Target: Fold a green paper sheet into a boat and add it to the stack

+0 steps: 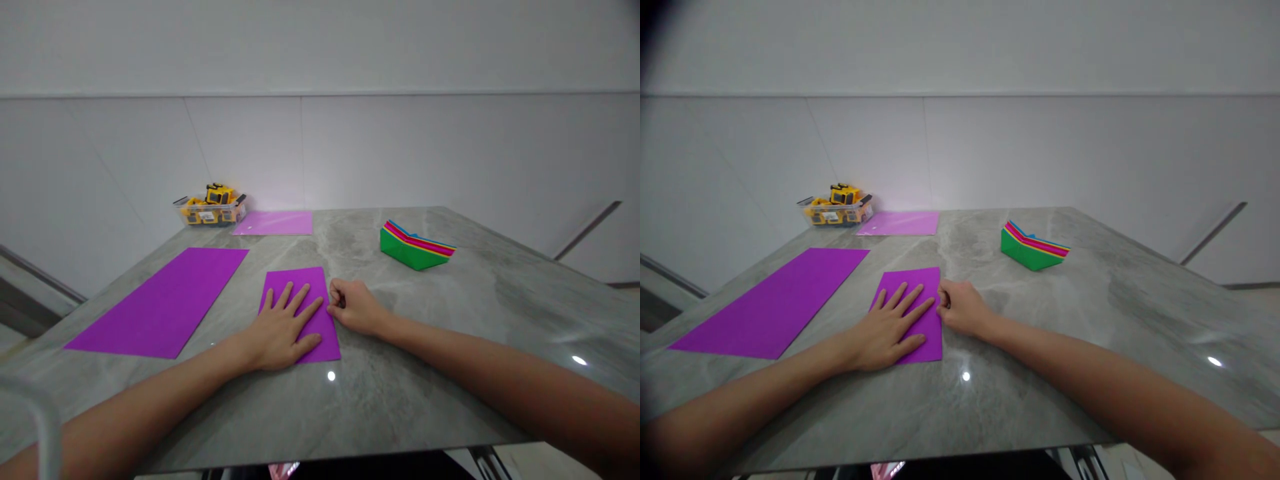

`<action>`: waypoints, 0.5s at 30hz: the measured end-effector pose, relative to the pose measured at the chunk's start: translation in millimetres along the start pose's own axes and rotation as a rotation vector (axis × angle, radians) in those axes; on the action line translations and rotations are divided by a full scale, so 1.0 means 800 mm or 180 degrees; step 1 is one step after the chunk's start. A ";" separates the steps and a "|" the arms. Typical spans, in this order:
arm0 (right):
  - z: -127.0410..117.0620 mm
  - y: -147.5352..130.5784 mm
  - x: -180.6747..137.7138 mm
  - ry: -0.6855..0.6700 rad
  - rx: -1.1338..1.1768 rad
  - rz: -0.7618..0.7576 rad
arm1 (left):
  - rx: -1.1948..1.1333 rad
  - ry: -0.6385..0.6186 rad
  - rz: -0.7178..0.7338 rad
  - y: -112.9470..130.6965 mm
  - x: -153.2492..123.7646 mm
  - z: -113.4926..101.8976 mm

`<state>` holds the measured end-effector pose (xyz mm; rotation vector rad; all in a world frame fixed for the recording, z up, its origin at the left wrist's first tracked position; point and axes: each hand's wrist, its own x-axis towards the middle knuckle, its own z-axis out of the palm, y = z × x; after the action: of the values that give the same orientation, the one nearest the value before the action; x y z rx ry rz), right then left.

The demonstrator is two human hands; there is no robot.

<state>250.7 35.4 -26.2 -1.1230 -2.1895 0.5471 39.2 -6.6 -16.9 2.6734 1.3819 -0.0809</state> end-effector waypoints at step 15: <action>0.013 0.017 0.032 0.0199 -0.0221 -0.0047 | 0.0011 -0.0043 0.0027 -0.002 0.001 -0.001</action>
<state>239.7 62.8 -33.8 -1.1437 -2.1760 0.4268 38.4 -5.3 -16.4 2.6762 1.3678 -0.1004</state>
